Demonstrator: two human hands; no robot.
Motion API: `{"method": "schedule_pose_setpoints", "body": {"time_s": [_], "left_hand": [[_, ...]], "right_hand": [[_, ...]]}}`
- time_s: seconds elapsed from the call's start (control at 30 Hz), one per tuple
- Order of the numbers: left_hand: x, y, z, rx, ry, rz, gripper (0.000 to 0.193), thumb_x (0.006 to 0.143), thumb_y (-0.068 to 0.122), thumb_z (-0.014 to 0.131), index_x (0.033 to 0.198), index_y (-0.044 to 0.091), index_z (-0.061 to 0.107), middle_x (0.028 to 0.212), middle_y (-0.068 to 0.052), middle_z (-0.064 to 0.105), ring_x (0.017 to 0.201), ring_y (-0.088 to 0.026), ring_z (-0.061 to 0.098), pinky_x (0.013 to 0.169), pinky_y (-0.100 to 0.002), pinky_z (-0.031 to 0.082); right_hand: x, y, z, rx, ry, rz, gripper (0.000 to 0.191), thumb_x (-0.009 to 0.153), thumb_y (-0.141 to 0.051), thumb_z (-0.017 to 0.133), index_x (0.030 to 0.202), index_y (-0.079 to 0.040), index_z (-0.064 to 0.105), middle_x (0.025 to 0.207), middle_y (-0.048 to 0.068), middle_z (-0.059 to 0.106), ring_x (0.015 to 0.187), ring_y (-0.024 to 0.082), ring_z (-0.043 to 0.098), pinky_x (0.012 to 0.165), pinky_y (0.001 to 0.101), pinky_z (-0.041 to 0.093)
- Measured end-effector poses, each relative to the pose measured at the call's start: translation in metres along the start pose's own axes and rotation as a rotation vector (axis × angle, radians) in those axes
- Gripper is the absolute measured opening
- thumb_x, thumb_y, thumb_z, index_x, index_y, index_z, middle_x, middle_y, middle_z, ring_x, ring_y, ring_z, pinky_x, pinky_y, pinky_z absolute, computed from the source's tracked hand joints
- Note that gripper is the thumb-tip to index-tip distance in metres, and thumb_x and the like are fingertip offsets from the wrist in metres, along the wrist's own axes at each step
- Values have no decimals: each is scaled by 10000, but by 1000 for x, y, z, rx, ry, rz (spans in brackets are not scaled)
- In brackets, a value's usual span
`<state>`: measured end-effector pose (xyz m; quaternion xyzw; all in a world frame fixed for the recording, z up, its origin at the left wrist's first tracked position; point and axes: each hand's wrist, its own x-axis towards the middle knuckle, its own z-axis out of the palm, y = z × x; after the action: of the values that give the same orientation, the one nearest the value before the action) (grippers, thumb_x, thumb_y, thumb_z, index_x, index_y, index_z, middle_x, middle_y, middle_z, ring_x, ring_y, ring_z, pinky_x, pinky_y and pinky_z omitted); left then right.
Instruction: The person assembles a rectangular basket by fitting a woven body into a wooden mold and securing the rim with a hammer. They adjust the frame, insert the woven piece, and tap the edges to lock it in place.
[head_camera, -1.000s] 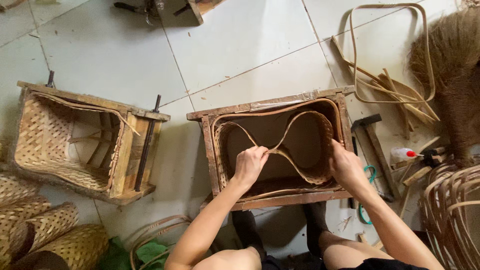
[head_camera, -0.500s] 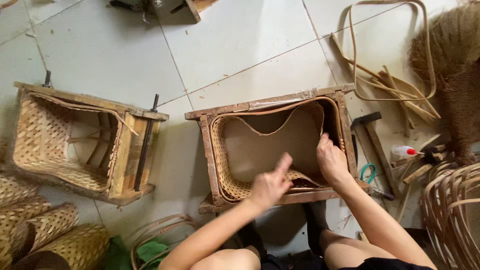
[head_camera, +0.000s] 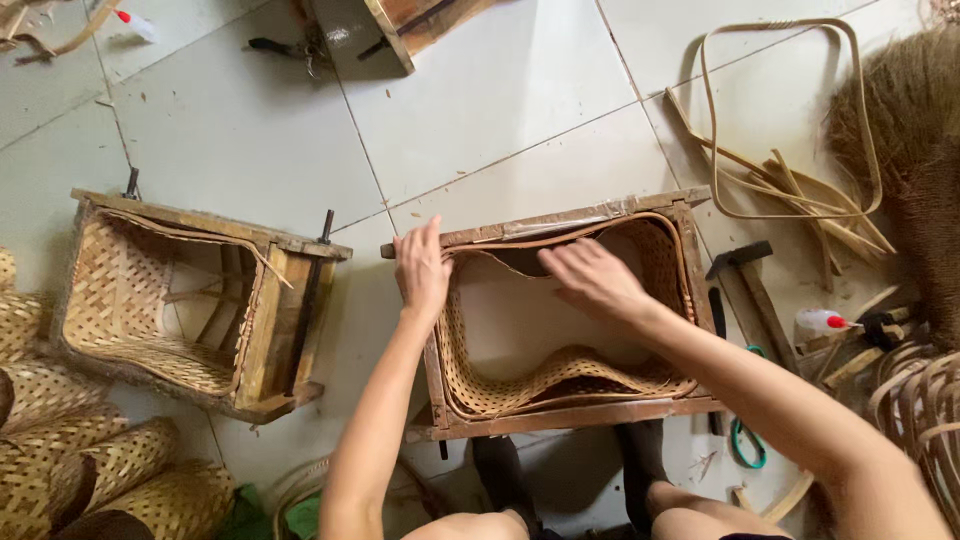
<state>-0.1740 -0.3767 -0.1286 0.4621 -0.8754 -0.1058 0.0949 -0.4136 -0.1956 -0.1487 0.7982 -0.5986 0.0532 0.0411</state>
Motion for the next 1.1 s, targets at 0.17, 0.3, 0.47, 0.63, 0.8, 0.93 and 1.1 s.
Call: {"method": "schedule_pose_setpoints", "body": {"time_s": [0.17,0.3,0.47,0.63,0.8,0.93,1.1], "left_hand": [[-5,-10,7,-11,-4,-5,760,676,93,907,1352,49,562,1223,-135,630,1225,-312,558,1194,-473,358],[-1,-9,4,47,4,30,684,625,105,920,1233,50,610,1149,-141,626,1157,-333,567,1115,-466,387],[-1,-10,11,97,-34,25,626,644,118,923,1181,49,607,1137,-134,627,1145,-323,575,1111,-454,395],[3,-13,19,111,-121,-10,624,747,113,909,1274,49,582,1247,-165,605,1243,-328,554,1230,-475,354],[-82,6,-18,133,-403,335,892,803,554,714,1504,90,418,1605,-170,245,1513,-372,207,1203,-653,73],[-168,1,-56,62,-599,676,957,862,766,513,1352,-55,553,1417,-237,522,1496,-374,301,1214,-645,45],[-167,3,-55,343,-958,656,898,992,763,442,1189,-85,659,1263,-237,643,1514,-396,331,1275,-613,28]], "right_hand": [[11,-17,55,161,-218,115,166,941,-133,578,1086,-54,591,929,94,669,886,251,659,802,401,553],[1,-20,57,159,-198,128,154,903,-131,595,1035,-52,603,875,93,669,827,241,668,723,386,567],[11,-16,56,181,-251,172,154,913,-116,595,1057,-62,590,871,92,665,832,241,669,701,389,577],[22,-15,17,236,-366,220,214,981,-139,577,1175,-50,588,985,110,679,931,245,663,825,403,570],[-27,-37,-49,459,44,90,550,883,-255,639,1388,-55,549,1327,162,608,1172,320,588,999,486,481],[-63,-37,-58,855,-250,36,454,901,-272,668,1319,-103,621,1299,137,634,1139,343,603,940,464,483],[-90,-30,-48,797,-372,56,373,948,-352,654,1208,-85,677,1155,100,712,1061,310,666,904,428,514]]}}
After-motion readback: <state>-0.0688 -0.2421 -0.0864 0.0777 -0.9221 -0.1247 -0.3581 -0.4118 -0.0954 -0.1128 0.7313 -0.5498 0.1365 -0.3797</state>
